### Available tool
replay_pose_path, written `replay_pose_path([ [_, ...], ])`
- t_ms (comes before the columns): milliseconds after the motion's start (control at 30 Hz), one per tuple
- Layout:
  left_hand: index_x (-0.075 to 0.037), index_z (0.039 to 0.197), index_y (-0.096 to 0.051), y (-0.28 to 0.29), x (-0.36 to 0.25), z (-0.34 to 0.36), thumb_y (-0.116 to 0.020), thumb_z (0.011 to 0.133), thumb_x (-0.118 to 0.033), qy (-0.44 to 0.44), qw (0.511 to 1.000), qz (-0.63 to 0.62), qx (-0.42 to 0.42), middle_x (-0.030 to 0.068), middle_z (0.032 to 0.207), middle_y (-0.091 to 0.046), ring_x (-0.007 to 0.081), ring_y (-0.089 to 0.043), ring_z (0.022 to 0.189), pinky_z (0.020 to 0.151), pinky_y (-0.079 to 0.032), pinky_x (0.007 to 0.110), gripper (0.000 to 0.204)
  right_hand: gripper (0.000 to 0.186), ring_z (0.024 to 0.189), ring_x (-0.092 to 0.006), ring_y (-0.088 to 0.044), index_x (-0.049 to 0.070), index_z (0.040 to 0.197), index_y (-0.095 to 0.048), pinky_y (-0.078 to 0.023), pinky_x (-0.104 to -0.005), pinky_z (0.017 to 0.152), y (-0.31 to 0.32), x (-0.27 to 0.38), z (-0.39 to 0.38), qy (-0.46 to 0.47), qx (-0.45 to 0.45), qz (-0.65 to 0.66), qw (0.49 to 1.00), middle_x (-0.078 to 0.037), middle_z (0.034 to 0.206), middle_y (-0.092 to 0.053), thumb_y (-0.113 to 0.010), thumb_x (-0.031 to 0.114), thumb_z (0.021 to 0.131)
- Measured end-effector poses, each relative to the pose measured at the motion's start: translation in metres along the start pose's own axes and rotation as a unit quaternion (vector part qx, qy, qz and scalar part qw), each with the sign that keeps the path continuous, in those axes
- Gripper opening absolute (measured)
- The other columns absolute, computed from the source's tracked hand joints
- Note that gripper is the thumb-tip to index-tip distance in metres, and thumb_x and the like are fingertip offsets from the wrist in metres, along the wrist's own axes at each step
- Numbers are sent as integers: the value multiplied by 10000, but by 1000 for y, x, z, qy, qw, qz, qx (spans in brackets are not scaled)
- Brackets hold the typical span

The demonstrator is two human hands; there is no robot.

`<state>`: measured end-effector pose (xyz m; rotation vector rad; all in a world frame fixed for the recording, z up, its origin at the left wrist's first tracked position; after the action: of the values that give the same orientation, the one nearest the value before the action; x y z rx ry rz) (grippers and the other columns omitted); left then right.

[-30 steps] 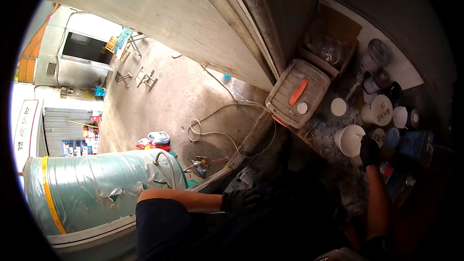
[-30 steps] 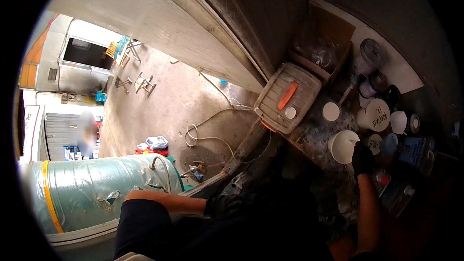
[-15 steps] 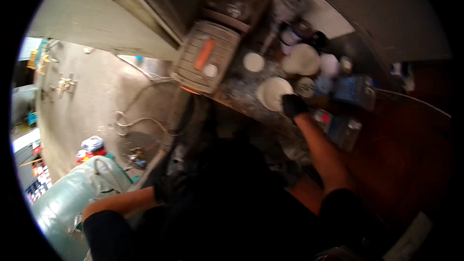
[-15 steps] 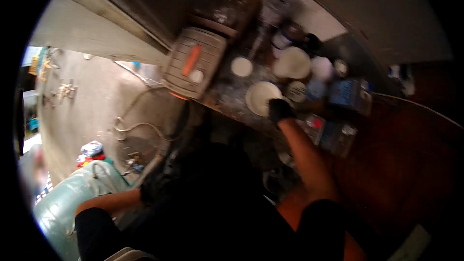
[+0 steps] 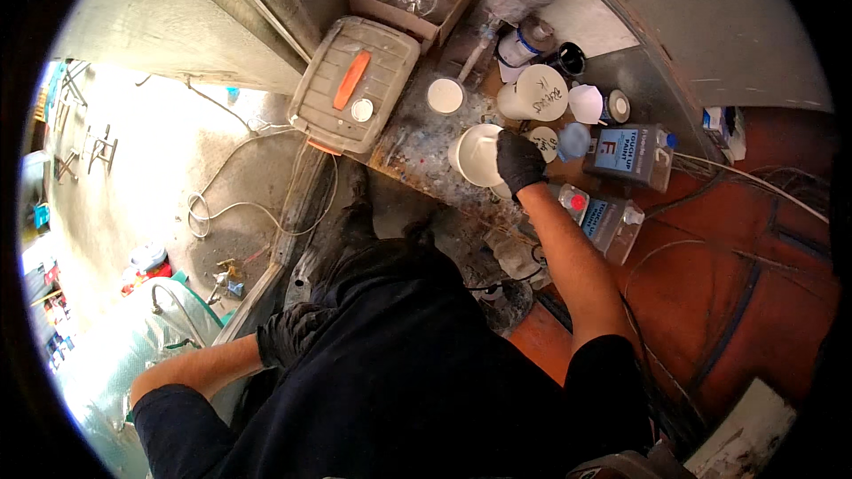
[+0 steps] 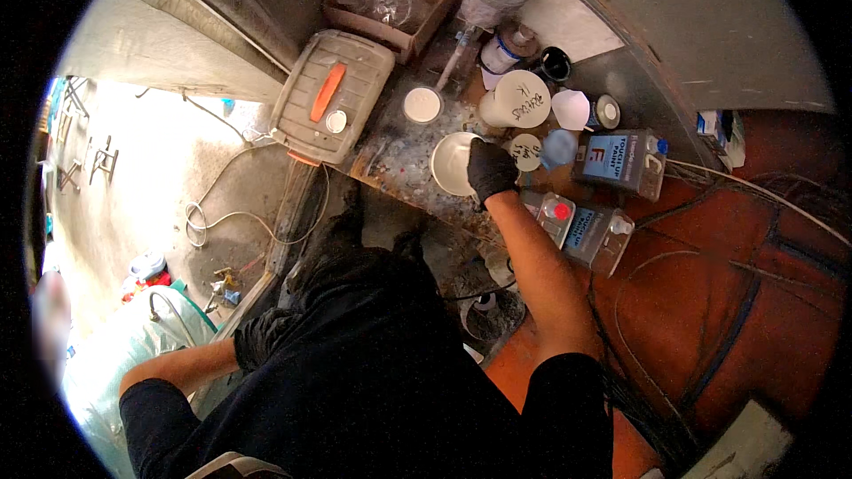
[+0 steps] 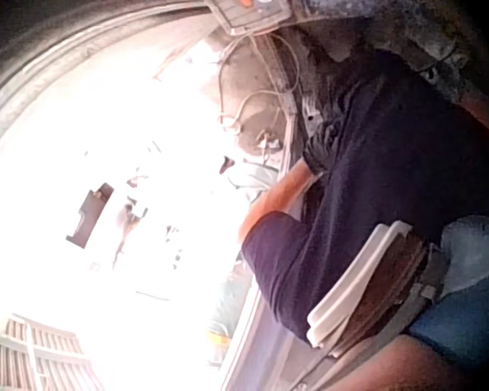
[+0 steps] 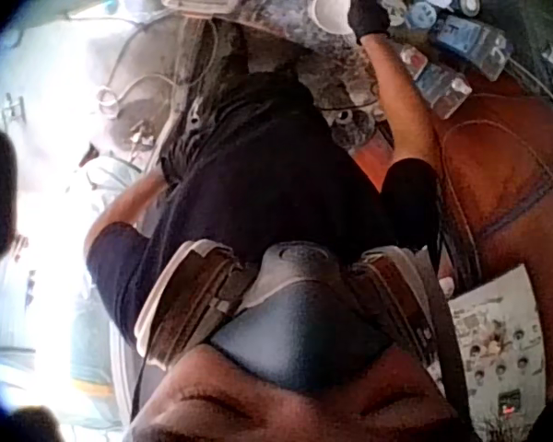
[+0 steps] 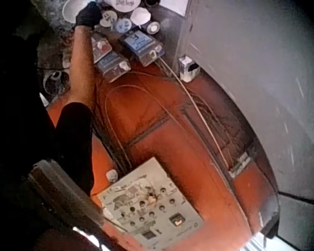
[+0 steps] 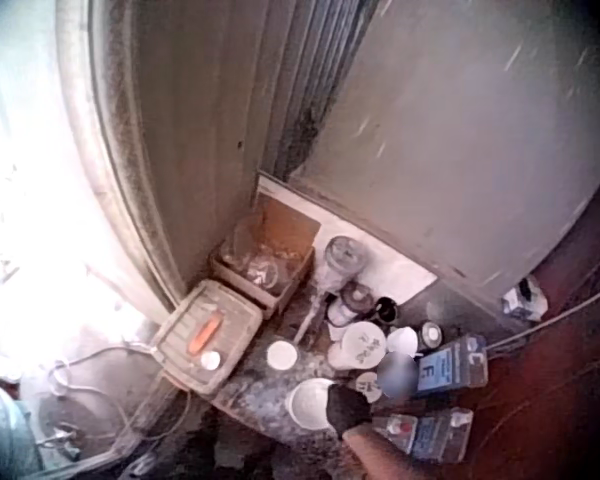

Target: The person pours liquid from a labeled container into a white cup and stirs the contents with a stick. They repeat this process with another container, continuing to mix the substances in the cup.

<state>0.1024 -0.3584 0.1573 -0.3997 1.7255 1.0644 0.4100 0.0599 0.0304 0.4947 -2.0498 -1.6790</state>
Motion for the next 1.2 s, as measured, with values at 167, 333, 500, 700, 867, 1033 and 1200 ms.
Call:
replay_pose_path([
  [167, -60, 1268, -439, 3, -1, -1, -539, 864, -296, 39, 999, 1, 9, 206, 1268, -484, 348, -515, 1034, 884, -442, 459, 478, 202, 824, -365, -675, 70, 922, -667, -536, -479, 720, -6, 3, -15, 16, 187, -57, 981, -183, 868, -683, -565, 210, 818],
  [333, -13, 1289, -469, 3, -6, -5, -574, 869, -299, -19, 998, 37, -43, 201, 1193, -518, 359, -522, 1016, 882, -441, 459, 518, 184, 769, -387, -662, 63, 848, -644, -525, -498, 677, -1, -4, -8, -38, -1, 24, 999, -203, 810, -666, -528, 205, 857],
  [500, -11, 1312, -467, -5, 6, -11, -530, 899, -295, 38, 999, -1, -26, 197, 1166, -534, 344, -529, 1010, 881, -440, 448, 505, 215, 770, -390, -650, 67, 848, -645, -514, -504, 686, -10, -6, -24, -11, 127, 9, 992, -202, 820, -661, -513, 234, 875],
  [700, -27, 1318, -476, 5, -2, -2, -380, 977, -333, 61, 997, -12, -34, 187, 1156, -556, 334, -542, 1005, 892, -438, 437, 467, 241, 778, -388, -650, 79, 900, -646, -506, -520, 686, 0, -15, -18, -75, 2, 46, 996, -196, 822, -663, -469, 242, 902],
  [867, -15, 1297, -467, 3, 3, 1, -579, 890, -358, 73, 995, -76, -2, 228, 1168, -534, 372, -547, 1013, 884, -449, 470, 544, 220, 787, -382, -657, 76, 883, -646, -514, -515, 697, -7, -9, -27, -5, 114, 2, 993, -195, 826, -668, -492, 233, 889],
  [1033, -5, 1287, -475, 4, 1, -1, -579, 888, -347, 62, 997, -42, -16, 235, 1179, -541, 382, -547, 1041, 892, -449, 462, 536, 197, 796, -381, -657, 72, 877, -634, -518, -504, 703, 6, -4, -18, -48, 51, 20, 997, -189, 824, -667, -498, 214, 882],
  [1200, 5, 1273, -491, 14, -5, 13, -594, 864, -327, 113, 990, -82, 29, 233, 1172, -565, 382, -559, 1028, 889, -453, 464, 537, 201, 796, -399, -646, 64, 884, -633, -513, -503, 693, -3, -1, -26, -22, 159, 28, 987, -195, 828, -658, -501, 215, 881],
])
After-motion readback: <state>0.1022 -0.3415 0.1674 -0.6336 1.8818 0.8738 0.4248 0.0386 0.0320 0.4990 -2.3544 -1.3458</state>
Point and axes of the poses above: each hand's wrist, its own z-axis towards the middle knuckle, its own y-axis out of the back of the hand, x = y × z, the point moved 3 cm from there along z, towards the middle knuckle
